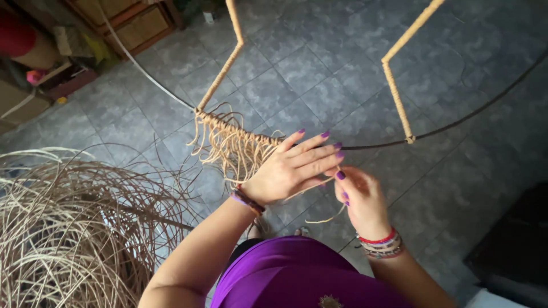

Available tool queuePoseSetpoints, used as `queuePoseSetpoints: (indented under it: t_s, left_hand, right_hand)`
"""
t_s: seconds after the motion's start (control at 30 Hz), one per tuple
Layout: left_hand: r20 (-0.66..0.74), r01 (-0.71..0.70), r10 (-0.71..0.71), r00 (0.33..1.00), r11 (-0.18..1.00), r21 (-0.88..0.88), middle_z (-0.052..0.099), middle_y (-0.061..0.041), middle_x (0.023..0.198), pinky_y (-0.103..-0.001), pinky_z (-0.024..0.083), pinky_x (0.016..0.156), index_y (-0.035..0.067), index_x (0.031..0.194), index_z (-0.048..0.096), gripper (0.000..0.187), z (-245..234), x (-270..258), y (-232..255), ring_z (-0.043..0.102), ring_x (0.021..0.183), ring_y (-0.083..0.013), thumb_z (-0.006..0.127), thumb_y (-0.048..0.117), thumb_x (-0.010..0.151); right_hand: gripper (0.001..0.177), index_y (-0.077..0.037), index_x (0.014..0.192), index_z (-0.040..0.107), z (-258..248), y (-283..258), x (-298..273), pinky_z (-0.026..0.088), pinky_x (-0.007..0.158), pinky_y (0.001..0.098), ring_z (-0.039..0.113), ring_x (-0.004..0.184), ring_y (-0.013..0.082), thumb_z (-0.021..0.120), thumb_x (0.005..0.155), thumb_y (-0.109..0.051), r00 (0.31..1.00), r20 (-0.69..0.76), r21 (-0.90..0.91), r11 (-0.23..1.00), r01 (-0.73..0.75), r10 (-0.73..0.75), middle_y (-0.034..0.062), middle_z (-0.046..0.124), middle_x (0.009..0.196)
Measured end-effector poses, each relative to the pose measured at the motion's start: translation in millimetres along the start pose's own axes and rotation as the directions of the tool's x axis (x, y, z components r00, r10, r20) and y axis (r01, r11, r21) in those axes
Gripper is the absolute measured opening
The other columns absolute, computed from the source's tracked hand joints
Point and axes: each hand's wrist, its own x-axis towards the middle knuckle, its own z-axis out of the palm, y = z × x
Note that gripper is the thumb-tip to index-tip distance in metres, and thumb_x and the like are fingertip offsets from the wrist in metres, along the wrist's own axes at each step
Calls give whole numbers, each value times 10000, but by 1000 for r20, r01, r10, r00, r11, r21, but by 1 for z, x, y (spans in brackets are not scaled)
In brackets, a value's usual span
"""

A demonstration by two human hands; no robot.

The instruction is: Weaving and knotting natural fibers onto a decorative metal frame

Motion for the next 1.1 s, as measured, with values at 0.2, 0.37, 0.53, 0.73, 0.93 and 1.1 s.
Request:
queuePoseSetpoints:
  t_s: [0.2,0.37,0.53,0.73,0.93,1.1]
  left_hand:
    - [23,173,-186,982,856,-487,600,-93,1467,-539,101,1274,169,1170,738,437,-10,6,14,419,1498,-389,356,373,1113]
    - [-36,81,-807,590,103,-991,560,-145,638,-346,516,668,135,598,337,545,12,38,23,683,689,-342,405,319,1106]
    - [148,-175,-868,474,-258,-950,135,71,635,-227,113,412,201,648,232,490,-2,60,5,166,491,-85,453,384,1045]
    - [106,-306,-874,474,-277,-911,96,82,643,-229,100,433,212,640,220,503,-8,59,-10,123,526,-82,443,410,1045]
    - [42,-371,-928,370,-189,-909,106,65,596,-272,69,435,204,615,210,489,-21,69,-16,98,509,-93,457,379,998]
    - [27,-408,-974,226,-120,-905,121,49,558,-320,48,439,202,586,239,446,-28,82,-33,95,483,-110,500,342,919]
  right_hand:
    - [328,39,1306,574,21,0,-8,355,503,157,418,584,23,455,1071,-157,976,172,-81,986,146,-131,100,679,902]
    - [149,-13,1182,431,40,-1,-22,362,499,198,469,472,81,438,1082,-123,955,194,-124,960,252,-226,35,507,546]
    - [99,-53,1161,427,34,12,-27,378,481,201,446,434,78,433,1068,-88,958,199,-198,949,245,-206,2,477,500]
    - [146,-43,1182,493,44,5,-30,374,454,201,436,413,70,452,1060,-113,955,230,-243,939,241,-186,-22,460,469]
    - [226,-39,1073,653,49,-9,-36,369,459,198,420,447,56,449,1067,-136,947,284,-316,918,240,-149,-38,429,503]
    - [213,-85,1038,646,45,1,-35,391,498,248,425,494,70,461,1070,-185,957,278,-391,899,197,-89,-40,423,564]
